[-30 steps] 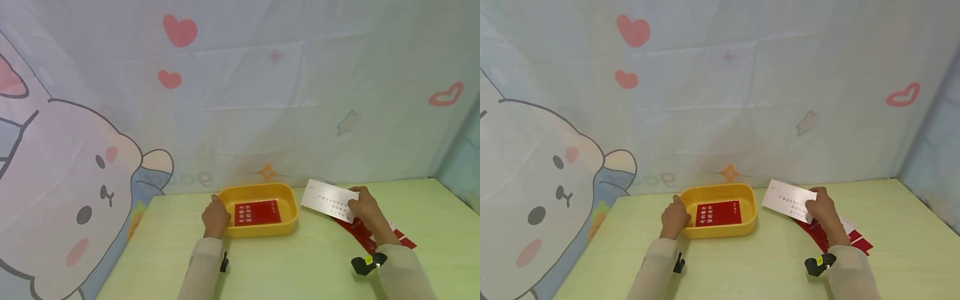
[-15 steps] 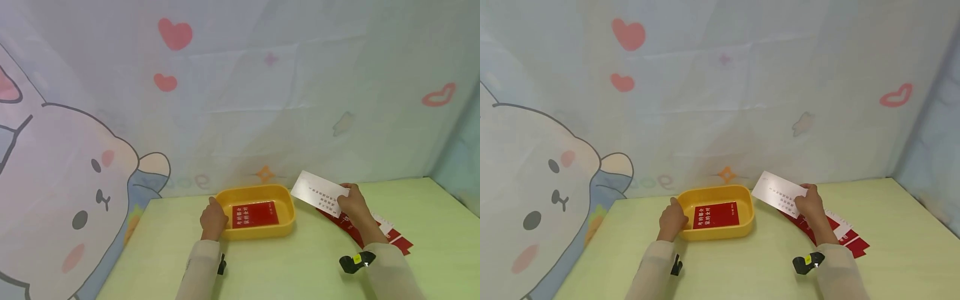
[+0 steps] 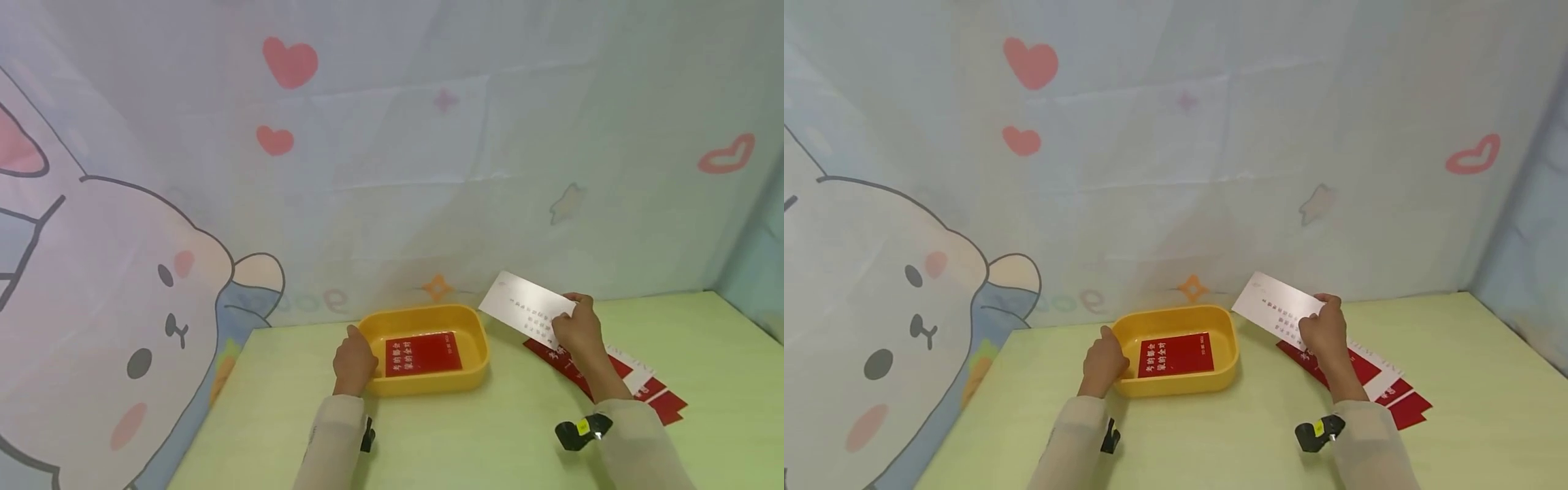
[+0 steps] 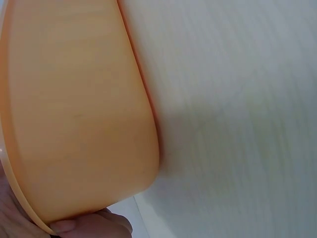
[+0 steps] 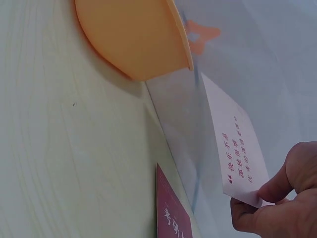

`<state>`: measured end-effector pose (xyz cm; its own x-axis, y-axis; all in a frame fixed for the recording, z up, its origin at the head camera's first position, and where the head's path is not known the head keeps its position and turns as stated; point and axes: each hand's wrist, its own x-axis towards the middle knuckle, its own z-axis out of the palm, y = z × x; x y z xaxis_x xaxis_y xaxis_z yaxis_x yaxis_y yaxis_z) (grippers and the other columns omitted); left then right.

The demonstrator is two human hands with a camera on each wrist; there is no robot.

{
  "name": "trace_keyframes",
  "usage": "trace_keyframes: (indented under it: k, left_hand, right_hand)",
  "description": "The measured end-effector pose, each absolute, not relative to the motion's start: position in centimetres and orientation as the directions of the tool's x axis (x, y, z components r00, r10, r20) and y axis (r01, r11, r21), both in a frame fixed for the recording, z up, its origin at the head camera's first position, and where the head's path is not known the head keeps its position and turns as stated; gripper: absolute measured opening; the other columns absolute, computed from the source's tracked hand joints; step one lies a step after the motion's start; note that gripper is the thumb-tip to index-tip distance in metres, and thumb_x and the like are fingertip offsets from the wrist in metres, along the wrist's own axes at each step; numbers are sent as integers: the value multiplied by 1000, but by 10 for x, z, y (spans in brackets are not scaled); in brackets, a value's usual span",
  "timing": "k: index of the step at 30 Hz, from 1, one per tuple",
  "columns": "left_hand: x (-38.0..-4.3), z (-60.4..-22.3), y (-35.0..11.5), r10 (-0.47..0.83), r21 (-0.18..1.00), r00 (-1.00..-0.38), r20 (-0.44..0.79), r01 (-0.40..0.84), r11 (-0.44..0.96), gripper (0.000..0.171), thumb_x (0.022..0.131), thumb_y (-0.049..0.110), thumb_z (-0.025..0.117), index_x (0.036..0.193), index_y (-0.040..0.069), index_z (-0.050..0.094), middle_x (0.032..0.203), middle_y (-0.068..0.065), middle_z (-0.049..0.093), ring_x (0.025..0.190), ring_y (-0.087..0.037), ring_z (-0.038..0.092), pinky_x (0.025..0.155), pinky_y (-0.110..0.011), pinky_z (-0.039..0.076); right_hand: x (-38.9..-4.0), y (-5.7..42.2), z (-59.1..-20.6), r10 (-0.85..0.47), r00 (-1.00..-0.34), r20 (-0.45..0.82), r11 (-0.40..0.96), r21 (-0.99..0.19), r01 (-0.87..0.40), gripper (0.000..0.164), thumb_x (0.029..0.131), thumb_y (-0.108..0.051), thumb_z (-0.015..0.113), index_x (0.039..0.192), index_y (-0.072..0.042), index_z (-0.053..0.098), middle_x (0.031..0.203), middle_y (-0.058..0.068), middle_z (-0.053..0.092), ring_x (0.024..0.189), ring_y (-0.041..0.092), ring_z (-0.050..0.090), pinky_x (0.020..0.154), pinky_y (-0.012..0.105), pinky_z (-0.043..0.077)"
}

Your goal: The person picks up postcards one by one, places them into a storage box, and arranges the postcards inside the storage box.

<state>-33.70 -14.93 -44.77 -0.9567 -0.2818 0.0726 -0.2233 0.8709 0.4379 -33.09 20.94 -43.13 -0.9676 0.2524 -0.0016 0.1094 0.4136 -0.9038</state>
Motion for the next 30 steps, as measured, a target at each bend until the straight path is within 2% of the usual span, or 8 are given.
trace_keyframes:
  k: [1, 3, 8, 14, 24, 30]
  left_hand:
    - [-337, -447, -150, -284, 436, -956, 73, -225, 871, 50, 81, 8, 76, 117, -2, 43, 92, -22, 64, 81, -37, 67, 70, -47, 57]
    - [-338, -445, -150, -289, 434, -955, 71, -231, 871, 50, 81, 8, 76, 117, -2, 43, 92, -22, 64, 81, -37, 68, 70, -47, 57]
    - [-339, -444, -151, -290, 433, -955, 66, -234, 870, 49, 82, 7, 75, 118, -3, 43, 92, -22, 64, 80, -36, 68, 70, -47, 57]
    - [-336, -445, -149, -282, 435, -956, 83, -219, 874, 46, 81, 7, 75, 114, -2, 44, 89, -21, 64, 77, -37, 68, 67, -47, 57]
    - [-337, -445, -146, -282, 426, -958, 59, -231, 875, 51, 83, 9, 75, 121, -2, 43, 92, -21, 64, 78, -34, 67, 71, -46, 58]
    - [-334, -443, -146, -276, 429, -958, 79, -217, 877, 49, 81, 7, 75, 117, -2, 43, 88, -22, 64, 77, -36, 67, 67, -46, 57]
  right_hand:
    - [-331, 208, -431, 260, -966, 5, 412, -905, 106, 60, 97, -8, 32, 152, 6, 11, 136, 40, 40, 96, 34, 52, 59, 25, 47]
    - [-332, 207, -429, 266, -964, 14, 404, -910, 99, 60, 97, -8, 32, 152, 5, 12, 136, 39, 41, 99, 35, 53, 59, 25, 47]
    - [-332, 205, -428, 277, -960, 39, 382, -921, 72, 59, 97, -8, 31, 152, 5, 14, 136, 40, 42, 99, 35, 52, 56, 26, 46]
    - [-329, 205, -432, 298, -954, 29, 375, -923, 89, 58, 98, -7, 31, 152, 3, 14, 137, 37, 43, 97, 33, 56, 57, 27, 50]
    - [-328, 205, -436, 373, -925, 67, 356, -931, 76, 62, 94, -2, 36, 153, 3, 16, 134, 30, 45, 104, 32, 58, 60, 18, 47]
    - [-323, 201, -429, 375, -924, 68, 304, -951, 54, 59, 98, -7, 29, 155, -3, 12, 133, 28, 50, 102, 29, 61, 60, 20, 50]
